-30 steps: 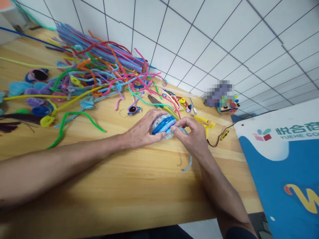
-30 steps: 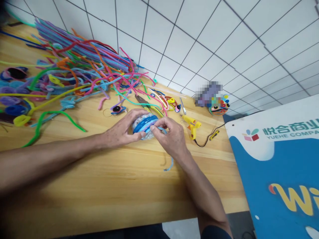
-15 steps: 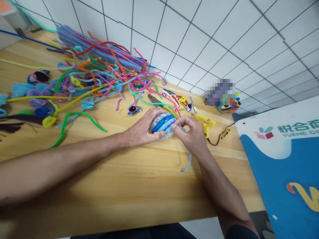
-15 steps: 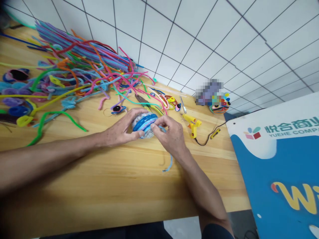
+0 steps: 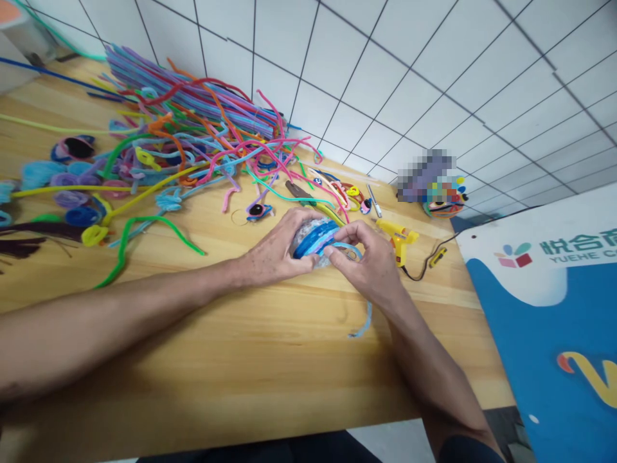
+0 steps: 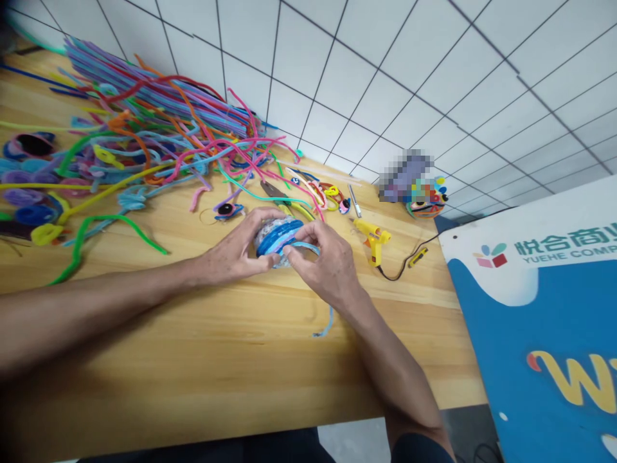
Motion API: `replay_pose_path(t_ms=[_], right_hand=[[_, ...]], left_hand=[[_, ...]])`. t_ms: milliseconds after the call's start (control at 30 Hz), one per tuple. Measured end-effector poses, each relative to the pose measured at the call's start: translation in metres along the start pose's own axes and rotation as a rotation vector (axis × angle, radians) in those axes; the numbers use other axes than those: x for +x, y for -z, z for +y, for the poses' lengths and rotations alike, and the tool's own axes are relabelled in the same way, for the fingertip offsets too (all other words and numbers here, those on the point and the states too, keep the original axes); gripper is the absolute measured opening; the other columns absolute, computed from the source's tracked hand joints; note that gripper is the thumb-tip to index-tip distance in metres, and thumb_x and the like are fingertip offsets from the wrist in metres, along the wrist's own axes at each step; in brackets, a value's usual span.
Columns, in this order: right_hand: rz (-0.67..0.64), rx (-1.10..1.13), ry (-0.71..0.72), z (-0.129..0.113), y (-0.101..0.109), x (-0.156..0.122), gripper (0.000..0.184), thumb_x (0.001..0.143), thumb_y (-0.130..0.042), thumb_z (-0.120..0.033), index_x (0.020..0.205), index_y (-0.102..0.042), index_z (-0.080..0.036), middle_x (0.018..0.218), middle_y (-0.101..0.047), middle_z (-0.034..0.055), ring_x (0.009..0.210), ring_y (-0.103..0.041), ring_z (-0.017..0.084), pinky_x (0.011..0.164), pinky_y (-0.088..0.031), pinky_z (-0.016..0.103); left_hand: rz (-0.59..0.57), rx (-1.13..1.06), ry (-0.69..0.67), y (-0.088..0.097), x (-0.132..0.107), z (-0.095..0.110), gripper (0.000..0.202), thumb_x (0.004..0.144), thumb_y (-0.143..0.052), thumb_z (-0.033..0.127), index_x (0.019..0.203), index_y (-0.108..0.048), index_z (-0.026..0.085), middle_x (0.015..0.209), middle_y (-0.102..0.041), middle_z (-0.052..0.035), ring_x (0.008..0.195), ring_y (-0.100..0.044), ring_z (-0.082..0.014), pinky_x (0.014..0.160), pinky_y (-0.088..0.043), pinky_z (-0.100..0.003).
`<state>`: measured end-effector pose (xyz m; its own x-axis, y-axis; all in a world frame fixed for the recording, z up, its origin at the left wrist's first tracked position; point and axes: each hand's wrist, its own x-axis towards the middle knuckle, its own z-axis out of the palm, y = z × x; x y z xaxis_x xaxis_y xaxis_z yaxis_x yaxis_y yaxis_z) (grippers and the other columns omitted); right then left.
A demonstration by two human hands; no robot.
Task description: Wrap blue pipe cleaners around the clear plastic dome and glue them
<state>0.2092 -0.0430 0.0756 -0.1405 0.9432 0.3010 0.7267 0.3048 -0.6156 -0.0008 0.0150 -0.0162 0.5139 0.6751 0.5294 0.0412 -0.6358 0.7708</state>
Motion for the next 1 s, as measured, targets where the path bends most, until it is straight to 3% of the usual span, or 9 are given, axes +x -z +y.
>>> replay_pose_path(t_ms=[167, 367, 800, 1000], right_hand=[[0.0, -0.038, 0.023, 0.0, -0.003, -0.002, 0.019, 0.082, -0.079, -0.03, 0.093, -0.064, -0.026, 0.09, -0.077, 0.0012, 0.079, -0.07, 0.02, 0.077, -0.058, 0.035], [0.019, -0.077, 0.003, 0.003, -0.006, -0.002, 0.022, 0.08, -0.08, -0.03, 0.094, -0.063, -0.027, 0.09, -0.076, 0.0014, 0.08, -0.069, 0.021, 0.077, -0.057, 0.036], [-0.013, 0.063, -0.094, 0.009, -0.006, 0.002, 0.022, 0.079, -0.079, -0.033, 0.094, -0.063, -0.026, 0.086, -0.074, -0.0008, 0.078, -0.068, 0.019, 0.076, -0.055, 0.035], [-0.067, 0.158, -0.097, 0.011, -0.001, 0.006, 0.016, 0.082, -0.075, -0.031, 0.091, -0.064, -0.026, 0.081, -0.072, -0.0015, 0.073, -0.066, 0.017, 0.07, -0.054, 0.032]], left_hand=[[0.006, 0.012, -0.012, 0.0, 0.001, 0.001, 0.066, 0.092, -0.076, 0.038, 0.149, -0.048, 0.025, 0.146, -0.061, -0.0155, 0.141, -0.06, -0.0353, 0.122, -0.052, -0.058], [-0.005, 0.003, -0.005, 0.001, 0.002, 0.001, 0.065, 0.094, -0.076, 0.045, 0.149, -0.049, 0.026, 0.146, -0.06, -0.0157, 0.14, -0.06, -0.0355, 0.122, -0.052, -0.058], [-0.049, -0.001, -0.048, 0.001, 0.001, -0.001, 0.067, 0.097, -0.072, 0.046, 0.155, -0.044, 0.028, 0.154, -0.056, -0.0154, 0.147, -0.055, -0.036, 0.126, -0.048, -0.06], [-0.049, -0.008, -0.067, 0.002, 0.001, -0.001, 0.068, 0.095, -0.073, 0.038, 0.155, -0.044, 0.027, 0.152, -0.056, -0.015, 0.146, -0.055, -0.0359, 0.126, -0.048, -0.059]])
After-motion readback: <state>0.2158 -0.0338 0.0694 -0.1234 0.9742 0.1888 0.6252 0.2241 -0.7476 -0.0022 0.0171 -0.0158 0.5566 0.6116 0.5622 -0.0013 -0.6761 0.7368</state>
